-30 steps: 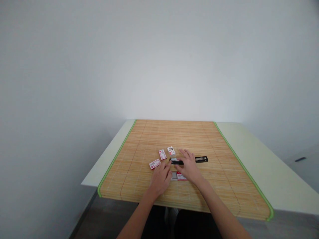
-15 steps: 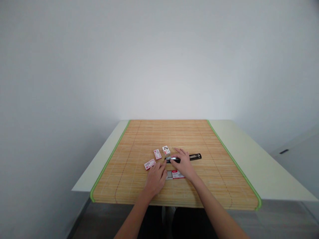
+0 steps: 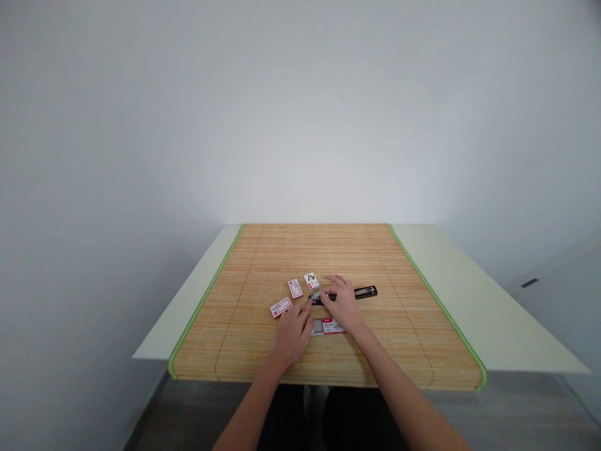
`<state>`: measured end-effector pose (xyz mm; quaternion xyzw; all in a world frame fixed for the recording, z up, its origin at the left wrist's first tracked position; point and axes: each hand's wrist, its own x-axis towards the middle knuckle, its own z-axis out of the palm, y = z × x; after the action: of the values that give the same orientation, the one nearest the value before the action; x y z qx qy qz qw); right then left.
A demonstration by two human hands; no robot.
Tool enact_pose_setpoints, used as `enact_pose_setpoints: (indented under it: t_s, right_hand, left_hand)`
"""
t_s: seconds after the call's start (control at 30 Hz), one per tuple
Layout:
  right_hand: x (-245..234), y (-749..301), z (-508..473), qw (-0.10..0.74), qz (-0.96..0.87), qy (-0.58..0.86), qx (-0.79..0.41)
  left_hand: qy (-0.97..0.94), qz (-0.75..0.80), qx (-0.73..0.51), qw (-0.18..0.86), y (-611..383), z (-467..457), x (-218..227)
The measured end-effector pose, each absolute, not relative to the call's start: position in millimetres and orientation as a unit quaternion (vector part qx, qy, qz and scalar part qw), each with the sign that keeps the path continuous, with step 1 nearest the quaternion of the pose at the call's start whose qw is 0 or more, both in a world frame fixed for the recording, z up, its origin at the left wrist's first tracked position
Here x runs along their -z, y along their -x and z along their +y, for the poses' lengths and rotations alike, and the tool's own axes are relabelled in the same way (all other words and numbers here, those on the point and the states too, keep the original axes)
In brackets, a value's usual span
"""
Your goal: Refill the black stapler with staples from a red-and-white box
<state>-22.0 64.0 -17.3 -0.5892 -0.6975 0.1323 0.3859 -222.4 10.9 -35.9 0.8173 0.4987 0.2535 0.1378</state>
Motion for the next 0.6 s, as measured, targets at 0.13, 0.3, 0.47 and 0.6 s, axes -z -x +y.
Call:
enact_pose_setpoints:
  t_s: [0.13, 0.3, 0.47, 0.6]
  right_hand:
    - [3, 12, 56, 0.409, -0.698, 0.574, -0.123]
    - [-9, -7, 31, 0.420, -0.700, 0.556, -0.156]
    - [1, -18, -6, 0.395, -0.701, 0.558, -0.202]
    - [16, -21, -21, 0.384, -0.683, 0.578, -0.228]
  left_hand:
    - [-0.814, 0.503, -0.257, 0.135, 222, 10, 34]
    - [-0.815, 0.501, -0.257, 0.135, 222, 11, 33]
    - [-0.814, 0.499, -0.262, 0.139, 222, 10, 34]
    - [-0.812, 0.500, -0.265, 0.143, 222, 9, 32]
